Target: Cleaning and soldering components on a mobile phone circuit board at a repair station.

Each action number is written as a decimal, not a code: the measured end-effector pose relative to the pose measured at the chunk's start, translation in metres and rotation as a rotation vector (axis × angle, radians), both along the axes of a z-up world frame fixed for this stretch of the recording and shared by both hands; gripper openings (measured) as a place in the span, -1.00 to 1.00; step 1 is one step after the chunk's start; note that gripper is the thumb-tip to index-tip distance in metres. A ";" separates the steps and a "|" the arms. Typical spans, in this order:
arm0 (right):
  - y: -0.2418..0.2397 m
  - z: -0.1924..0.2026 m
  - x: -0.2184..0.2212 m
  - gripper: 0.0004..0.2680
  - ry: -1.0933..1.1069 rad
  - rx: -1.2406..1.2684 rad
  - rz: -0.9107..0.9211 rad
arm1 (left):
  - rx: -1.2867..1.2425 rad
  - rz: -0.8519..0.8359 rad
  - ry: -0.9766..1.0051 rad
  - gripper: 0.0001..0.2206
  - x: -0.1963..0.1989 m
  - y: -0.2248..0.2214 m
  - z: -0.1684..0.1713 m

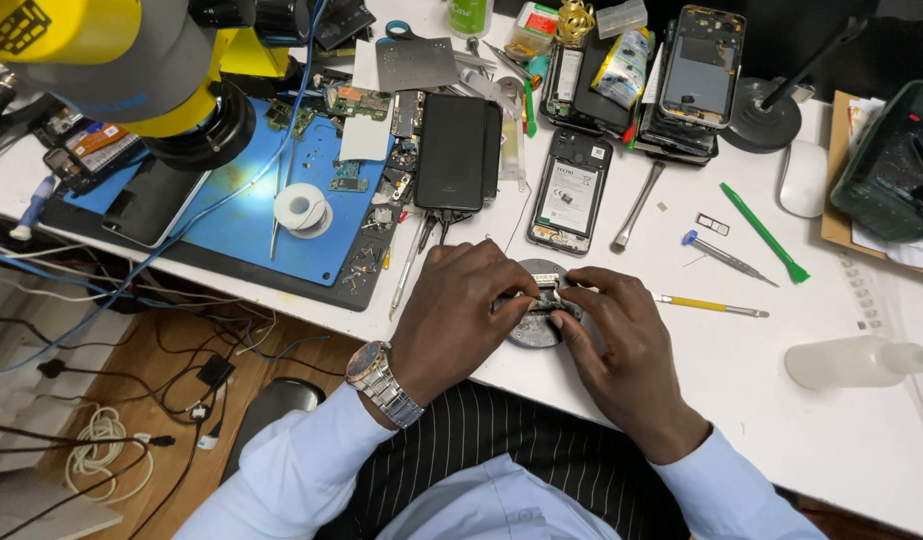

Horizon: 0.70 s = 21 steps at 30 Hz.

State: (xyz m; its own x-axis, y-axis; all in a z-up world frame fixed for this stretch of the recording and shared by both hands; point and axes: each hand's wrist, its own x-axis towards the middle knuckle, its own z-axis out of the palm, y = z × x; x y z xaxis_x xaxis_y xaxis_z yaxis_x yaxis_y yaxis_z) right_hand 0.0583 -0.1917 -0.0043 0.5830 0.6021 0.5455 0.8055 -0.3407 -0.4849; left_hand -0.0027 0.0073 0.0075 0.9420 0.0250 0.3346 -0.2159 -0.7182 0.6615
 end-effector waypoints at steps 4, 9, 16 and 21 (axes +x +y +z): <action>-0.003 -0.003 0.003 -0.91 -0.035 0.036 -0.005 | 0.151 -0.088 -0.237 -0.95 0.002 -0.002 -0.004; -0.004 -0.002 0.003 -0.89 0.020 0.060 -0.004 | 0.289 -0.116 -0.439 -0.93 0.006 -0.003 -0.015; -0.002 0.002 0.003 -0.89 0.055 0.097 0.038 | 0.265 -0.089 -0.434 -0.91 0.000 -0.001 -0.019; -0.001 0.004 0.003 -0.88 0.071 0.097 0.048 | 0.146 -0.114 -0.401 -0.81 0.002 -0.004 -0.024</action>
